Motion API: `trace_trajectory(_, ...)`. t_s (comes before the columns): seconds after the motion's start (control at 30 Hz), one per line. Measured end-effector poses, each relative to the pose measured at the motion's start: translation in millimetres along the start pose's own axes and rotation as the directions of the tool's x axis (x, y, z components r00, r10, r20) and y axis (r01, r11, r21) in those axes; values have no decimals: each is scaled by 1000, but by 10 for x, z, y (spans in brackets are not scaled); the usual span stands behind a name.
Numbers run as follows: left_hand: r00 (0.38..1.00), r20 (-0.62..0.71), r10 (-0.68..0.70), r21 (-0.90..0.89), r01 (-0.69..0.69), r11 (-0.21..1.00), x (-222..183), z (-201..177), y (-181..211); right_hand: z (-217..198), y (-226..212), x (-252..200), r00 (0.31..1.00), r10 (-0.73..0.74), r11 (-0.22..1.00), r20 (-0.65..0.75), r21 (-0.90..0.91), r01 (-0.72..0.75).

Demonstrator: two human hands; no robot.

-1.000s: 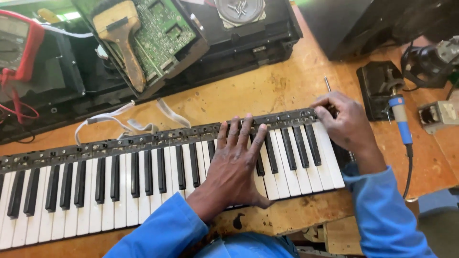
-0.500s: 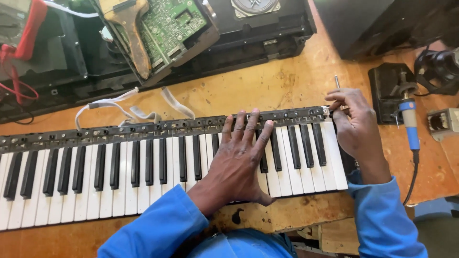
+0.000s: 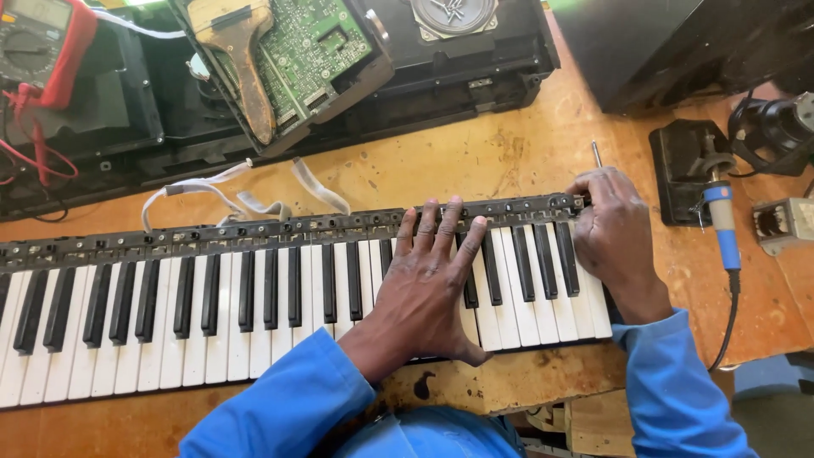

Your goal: Disassembling an electronic keyboard to clean the internal circuit board using a screwdriver, brush, and cleaning solution.

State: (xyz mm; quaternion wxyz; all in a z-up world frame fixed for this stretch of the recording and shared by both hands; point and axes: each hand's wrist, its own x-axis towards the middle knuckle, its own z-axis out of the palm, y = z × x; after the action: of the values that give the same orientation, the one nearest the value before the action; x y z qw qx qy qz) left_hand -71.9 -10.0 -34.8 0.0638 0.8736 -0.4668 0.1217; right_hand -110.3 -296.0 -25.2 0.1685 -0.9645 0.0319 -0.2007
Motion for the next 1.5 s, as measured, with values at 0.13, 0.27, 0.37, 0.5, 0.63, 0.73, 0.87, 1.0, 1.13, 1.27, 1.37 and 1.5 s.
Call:
trace_trajectory(0.13,1000,-1,0,2,0,1000,-5,0,1,-19,20,1,1000,-19,1000,8,-3,19)
trace_trajectory(0.27,1000,2,-4,5,4,1000,5,-7,-4,-54,-10,7,999,-35,999,-9,37,36)
trace_trajectory(0.37,1000,15,-3,-9,3,1000,0,2,23,-34,16,13,999,23,998,36,63,-25)
trace_trajectory(0.5,1000,4,-7,-1,7,1000,1,-14,8,-39,-38,38,1000,-2,994,14,112,0)
trace_trajectory(0.63,1000,25,-5,-37,6,999,7,-45,-6,-24,38,114,998,37,990,59,136,-45)
trace_trajectory(0.73,1000,24,-3,-28,4,1000,-2,-51,5,-74,45,156,978,128,966,164,203,-161)
trace_trajectory(0.87,1000,30,-9,-37,10,999,10,-75,4,-73,58,109,974,188,875,126,429,-225)
trace_trajectory(1.0,998,58,4,-111,2,994,4,-132,6,-226,-111,-30,972,234,872,20,439,-219)
trace_trajectory(1.13,998,57,21,-188,-10,982,33,-201,-6,-248,-86,-3,981,193,890,7,419,-178)
trace_trajectory(1.27,998,52,26,-128,-20,992,5,-193,-11,-223,-82,40,986,121,953,113,265,-148)
trace_trajectory(1.37,998,53,25,-163,-16,986,19,-204,-9,-108,-44,42,999,42,986,13,161,-43)
trace_trajectory(1.5,999,47,20,-181,-12,983,5,-214,-15,0,-60,64,998,-12,999,-62,31,14)
